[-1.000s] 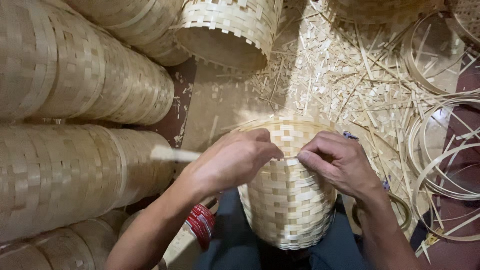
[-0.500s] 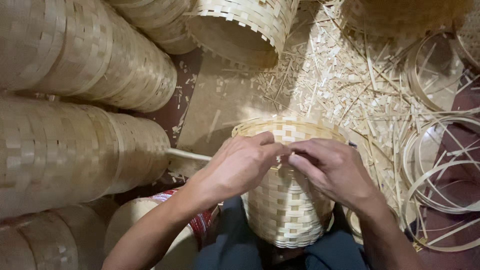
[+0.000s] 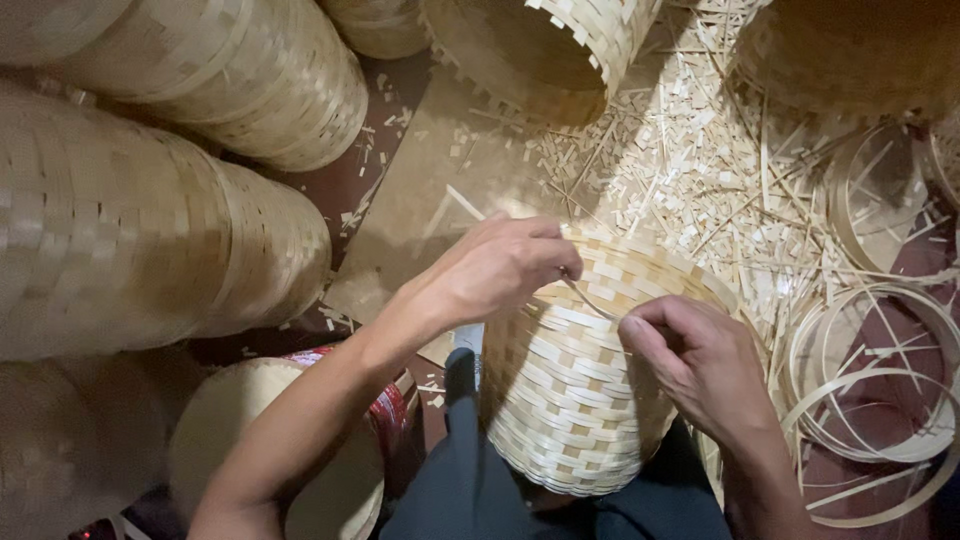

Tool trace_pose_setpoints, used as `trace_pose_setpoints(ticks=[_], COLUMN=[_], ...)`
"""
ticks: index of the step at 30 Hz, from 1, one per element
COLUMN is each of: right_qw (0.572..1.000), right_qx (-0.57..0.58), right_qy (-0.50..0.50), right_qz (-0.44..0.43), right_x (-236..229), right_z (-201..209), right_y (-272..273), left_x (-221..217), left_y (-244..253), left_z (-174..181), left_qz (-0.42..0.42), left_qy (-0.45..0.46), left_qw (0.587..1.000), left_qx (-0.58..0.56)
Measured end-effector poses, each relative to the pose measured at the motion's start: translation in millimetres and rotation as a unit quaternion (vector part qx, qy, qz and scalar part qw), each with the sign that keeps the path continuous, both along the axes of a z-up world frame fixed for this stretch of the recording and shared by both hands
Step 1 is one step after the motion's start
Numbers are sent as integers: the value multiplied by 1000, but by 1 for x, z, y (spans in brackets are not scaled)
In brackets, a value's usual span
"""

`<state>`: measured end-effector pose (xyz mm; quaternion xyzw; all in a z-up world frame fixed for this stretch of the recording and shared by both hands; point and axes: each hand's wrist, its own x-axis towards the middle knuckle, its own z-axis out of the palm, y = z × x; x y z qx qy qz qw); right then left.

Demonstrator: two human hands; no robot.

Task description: The person assembles a woven basket by trimming excess bamboo strips with scissors and fitting a circular wooden rim around the top edge.

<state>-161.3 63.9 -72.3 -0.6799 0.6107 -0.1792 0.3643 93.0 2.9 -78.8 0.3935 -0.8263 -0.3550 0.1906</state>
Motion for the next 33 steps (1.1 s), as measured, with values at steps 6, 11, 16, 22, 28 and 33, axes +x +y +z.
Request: trace_pose_setpoints(ticks=[6,11,16,22,28,33], right_qw=[998,998,987,991,979,981], right_qx=[53,36,-29,13,74,54], right_qy=[-8,-44,-113,14,138,107], right_qz=[-21,15,113,130,129,151], right_x=[-5,-18,-38,-33,6,-16], right_z=[-3,-19,-50,-2,0,-16], right_y=[1,3,-17,-20,-20,-21], left_x=[4,7,4,-14,-3,33], left_y=[-4,11,19,21,17,15], left_z=[10,22,27,25,11,-1], left_qz=[-55,-47,-30,-19,-22,3], left_qy=[-41,-64,-56,-50,-9,-30], left_qw=[996,996,997,991,998,993], left_qx=[62,45,54,123,58,111])
